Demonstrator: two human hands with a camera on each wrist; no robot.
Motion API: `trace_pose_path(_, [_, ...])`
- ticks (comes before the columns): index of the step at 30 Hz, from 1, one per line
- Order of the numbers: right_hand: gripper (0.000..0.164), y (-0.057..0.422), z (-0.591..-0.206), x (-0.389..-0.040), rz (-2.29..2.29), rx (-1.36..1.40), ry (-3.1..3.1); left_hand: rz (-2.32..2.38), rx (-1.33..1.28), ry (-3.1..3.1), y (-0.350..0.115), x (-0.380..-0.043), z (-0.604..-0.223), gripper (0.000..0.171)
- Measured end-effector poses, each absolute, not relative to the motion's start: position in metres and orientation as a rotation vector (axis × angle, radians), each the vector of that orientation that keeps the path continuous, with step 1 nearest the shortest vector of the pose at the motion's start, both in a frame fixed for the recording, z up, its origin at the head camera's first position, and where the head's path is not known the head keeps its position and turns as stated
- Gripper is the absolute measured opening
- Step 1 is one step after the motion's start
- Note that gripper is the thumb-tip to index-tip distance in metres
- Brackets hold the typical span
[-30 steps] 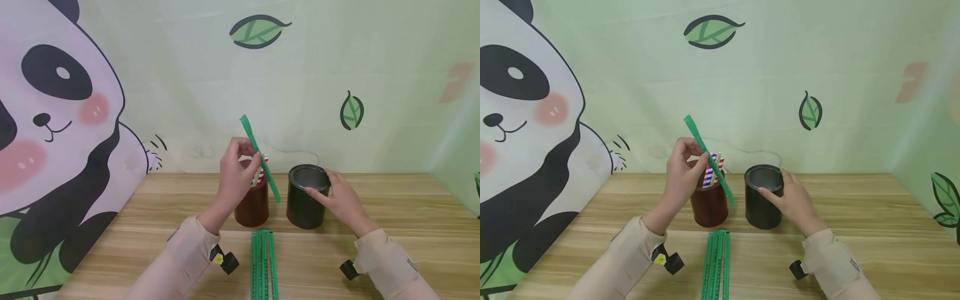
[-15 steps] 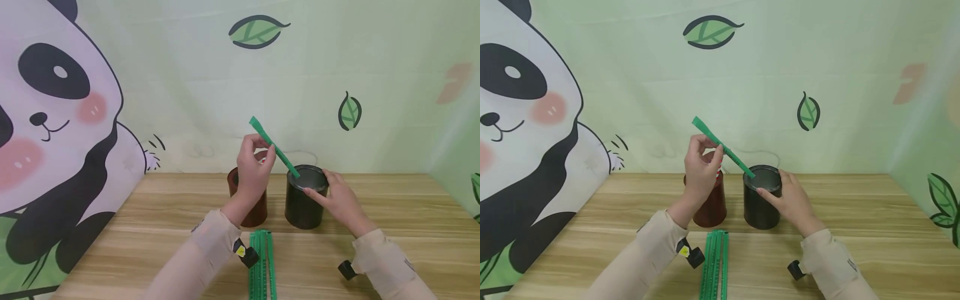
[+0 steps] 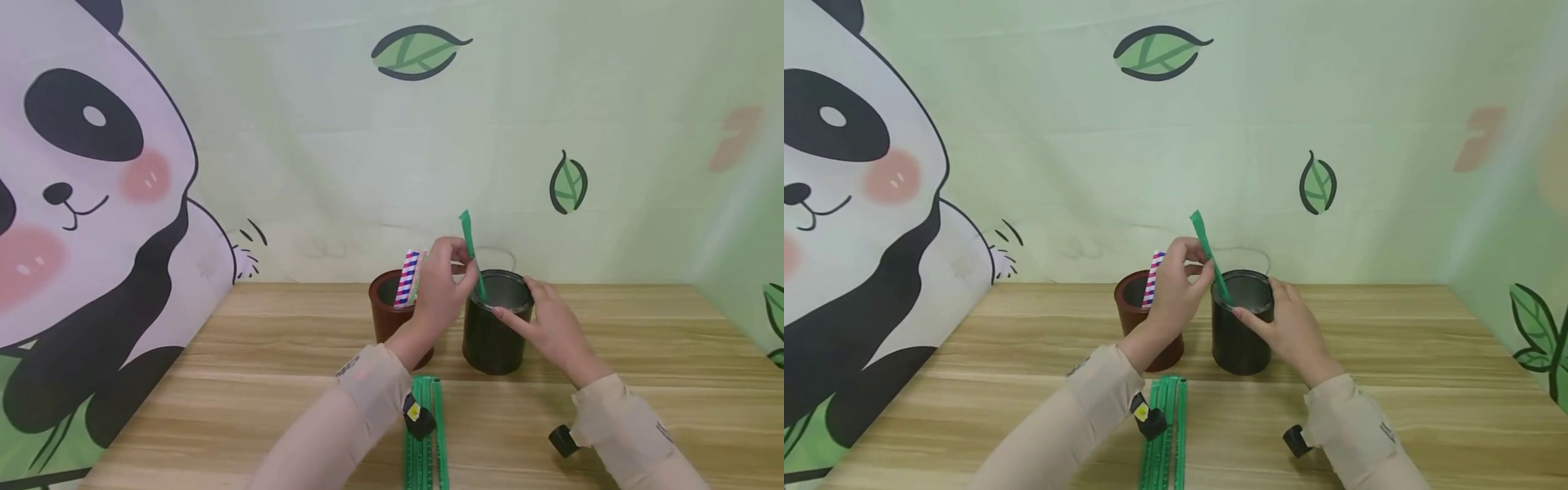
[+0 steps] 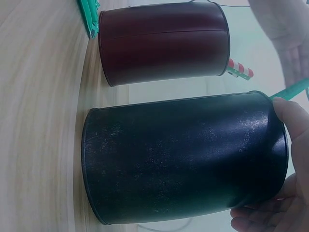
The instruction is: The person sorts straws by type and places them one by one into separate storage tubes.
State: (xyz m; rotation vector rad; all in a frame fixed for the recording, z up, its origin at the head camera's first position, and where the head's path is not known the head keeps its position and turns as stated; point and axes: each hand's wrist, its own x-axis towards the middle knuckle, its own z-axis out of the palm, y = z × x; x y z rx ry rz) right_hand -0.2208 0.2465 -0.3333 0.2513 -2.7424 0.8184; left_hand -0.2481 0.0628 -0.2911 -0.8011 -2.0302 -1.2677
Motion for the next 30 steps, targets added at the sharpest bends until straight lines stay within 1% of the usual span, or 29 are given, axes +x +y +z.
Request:
trace_pose_path(10, [0.090, 0.245, -0.333, -0.221, 0.832, 0.255, -2.731, -1.098, -0.790, -2.231, 0.069, -0.253, -0.312, 0.019])
trace_pose_path(18, [0.090, 0.247, -0.333, -0.222, 0.830, 0.258, -2.720, -1.022, -0.801, -2.256, 0.068, -0.252, -0.320, 0.015])
trace_pose_path(26, [0.090, 0.248, -0.334, -0.221, 0.841, 0.256, -2.718, -1.132, -0.796, -2.263, 0.058, -0.238, -0.311, 0.027])
trace_pose_path(30, [0.090, 0.247, -0.334, -0.222, 0.840, 0.255, -2.719, -1.174, -0.821, -2.212, 0.045, -0.230, -0.306, 0.027])
